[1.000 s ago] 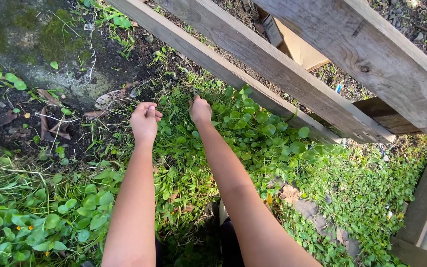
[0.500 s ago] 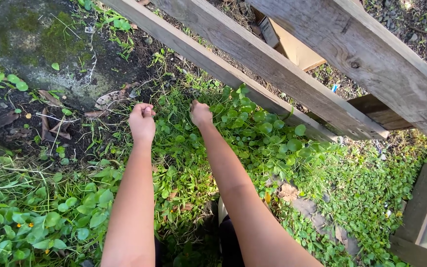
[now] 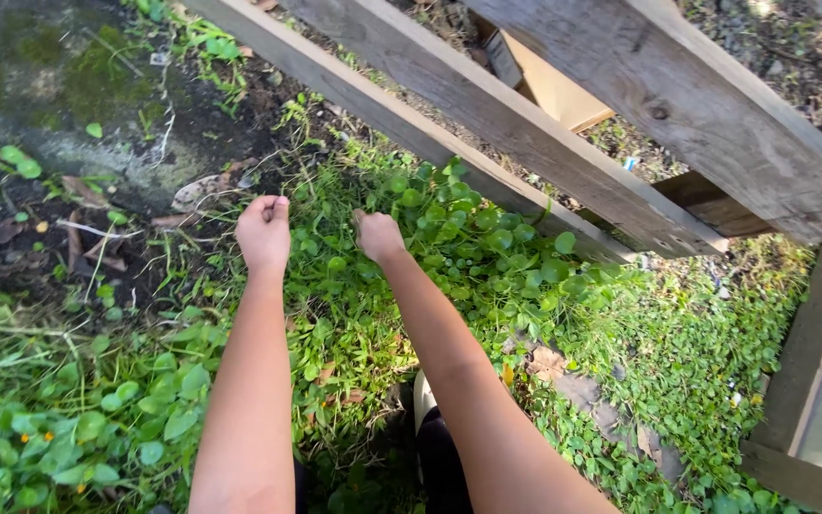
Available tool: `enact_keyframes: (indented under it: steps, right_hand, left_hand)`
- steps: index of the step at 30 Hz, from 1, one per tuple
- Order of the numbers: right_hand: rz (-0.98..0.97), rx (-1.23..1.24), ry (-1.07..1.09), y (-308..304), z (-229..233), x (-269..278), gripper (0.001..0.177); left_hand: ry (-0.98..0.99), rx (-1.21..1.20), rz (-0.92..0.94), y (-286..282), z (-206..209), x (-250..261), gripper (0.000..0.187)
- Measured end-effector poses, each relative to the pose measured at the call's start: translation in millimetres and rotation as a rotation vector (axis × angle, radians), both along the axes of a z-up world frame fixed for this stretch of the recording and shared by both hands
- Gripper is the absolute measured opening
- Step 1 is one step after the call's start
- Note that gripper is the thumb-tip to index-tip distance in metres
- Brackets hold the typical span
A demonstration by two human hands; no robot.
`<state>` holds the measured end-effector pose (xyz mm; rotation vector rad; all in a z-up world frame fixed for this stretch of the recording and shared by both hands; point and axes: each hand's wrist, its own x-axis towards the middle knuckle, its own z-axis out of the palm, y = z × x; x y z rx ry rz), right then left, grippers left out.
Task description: Pulling weeds and grass from a garden patch by hand
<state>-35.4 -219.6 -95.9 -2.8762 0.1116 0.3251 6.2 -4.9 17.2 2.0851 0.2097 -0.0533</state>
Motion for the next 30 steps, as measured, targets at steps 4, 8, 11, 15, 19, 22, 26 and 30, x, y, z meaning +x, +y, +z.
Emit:
enact_keyframes:
  steps: [4,8,11,15,19,22,26,30]
  right_hand:
    - [0.041,0.090,-0.146,0,33,-5,0.024]
    - [0.163,0.099,-0.094,2,53,8,0.014]
    - [0.247,0.162,-0.066,20,94,17,0.014]
    - [0.281,0.200,-0.041,26,88,51,0.014]
    - [0.227,0.502,0.017,27,150,36,0.051]
    - [0.193,0.502,0.057,31,144,38,0.059]
    - [0.196,0.367,0.050,42,160,42,0.067]
    - [0.196,0.320,-0.005,57,182,35,0.075]
  left_hand:
    - [-0.017,-0.169,-0.001,-15,17,-10,0.012]
    - [-0.013,-0.292,-0.132,-28,34,-9,0.010]
    - [-0.037,-0.305,-0.199,-33,32,-17,0.009]
    - [-0.113,-0.328,-0.213,-40,47,-18,0.010]
    - [-0.163,-0.282,-0.184,-34,42,-8,0.009]
    - [-0.131,-0.146,-0.180,-28,30,-14,0.007]
    - [-0.045,-0.130,-0.176,-32,13,-9,0.008]
    - [-0.089,-0.091,-0.160,-36,10,-7,0.007]
